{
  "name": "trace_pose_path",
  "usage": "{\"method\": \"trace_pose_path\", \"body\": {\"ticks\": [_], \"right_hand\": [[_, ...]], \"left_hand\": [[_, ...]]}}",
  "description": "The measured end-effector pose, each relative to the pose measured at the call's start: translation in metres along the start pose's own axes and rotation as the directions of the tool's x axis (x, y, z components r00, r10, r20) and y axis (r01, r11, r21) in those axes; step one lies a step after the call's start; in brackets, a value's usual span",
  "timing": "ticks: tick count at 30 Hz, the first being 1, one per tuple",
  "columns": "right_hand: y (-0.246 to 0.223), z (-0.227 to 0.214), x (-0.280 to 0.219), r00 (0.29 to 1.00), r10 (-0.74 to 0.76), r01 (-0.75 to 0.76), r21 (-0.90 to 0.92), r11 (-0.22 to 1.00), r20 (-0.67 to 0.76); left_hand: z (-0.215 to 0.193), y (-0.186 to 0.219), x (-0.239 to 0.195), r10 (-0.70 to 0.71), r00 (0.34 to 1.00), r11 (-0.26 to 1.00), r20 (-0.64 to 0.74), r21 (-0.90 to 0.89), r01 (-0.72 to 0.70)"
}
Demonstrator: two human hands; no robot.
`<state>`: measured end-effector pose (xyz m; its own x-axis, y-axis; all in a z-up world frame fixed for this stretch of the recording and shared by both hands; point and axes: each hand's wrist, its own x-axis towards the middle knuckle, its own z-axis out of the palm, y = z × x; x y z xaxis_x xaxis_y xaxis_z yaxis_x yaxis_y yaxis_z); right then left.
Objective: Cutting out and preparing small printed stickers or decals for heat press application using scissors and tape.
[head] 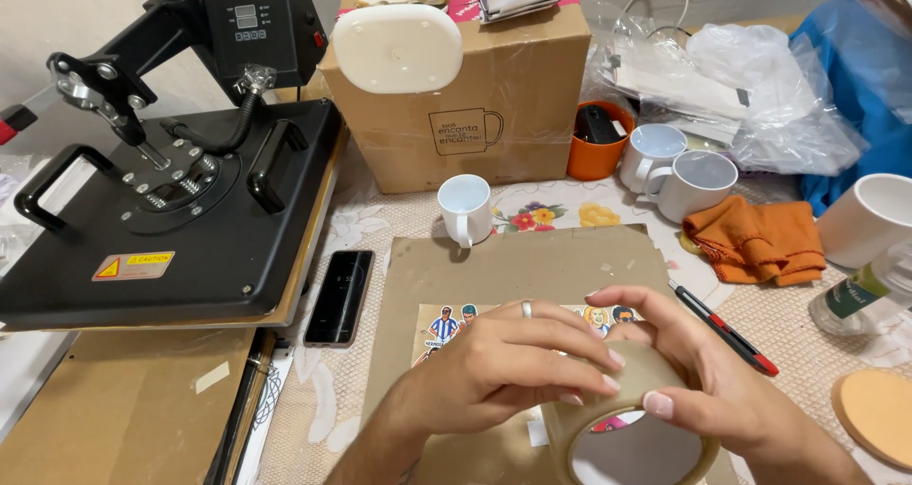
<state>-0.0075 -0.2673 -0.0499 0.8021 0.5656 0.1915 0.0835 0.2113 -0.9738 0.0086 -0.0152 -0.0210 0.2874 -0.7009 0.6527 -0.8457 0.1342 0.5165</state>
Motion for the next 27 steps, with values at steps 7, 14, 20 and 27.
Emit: {"method": "trace_pose_path", "body": {"ticks": [7, 14, 20, 27], "right_hand": [[0.000, 0.001, -0.001, 0.995, 0.102, -0.102, 0.008, 0.995, 0.008], [0.017, -0.005, 0.008, 0.990, 0.137, -0.126, 0.224, 0.966, -0.035], [0.001, 0.029, 0.008, 0.752, -0.656, 0.180, -0.936, 0.303, -0.067], [0.028, 0.035, 0.014, 0.800, -0.536, 0.349, -0.936, 0.052, 0.269]], "left_hand": [[0.002, -0.003, -0.002, -0.013, 1.000, 0.999, -0.021, -0.052, 0.012], [0.009, 0.001, 0.007, -0.069, 0.997, 0.998, -0.035, -0.002, 0.069], [0.014, -0.005, 0.009, -0.308, 0.885, 0.928, -0.350, 0.094, 0.360], [0.006, -0.026, 0.004, -0.495, 0.745, 0.811, -0.447, 0.070, 0.581]]}}
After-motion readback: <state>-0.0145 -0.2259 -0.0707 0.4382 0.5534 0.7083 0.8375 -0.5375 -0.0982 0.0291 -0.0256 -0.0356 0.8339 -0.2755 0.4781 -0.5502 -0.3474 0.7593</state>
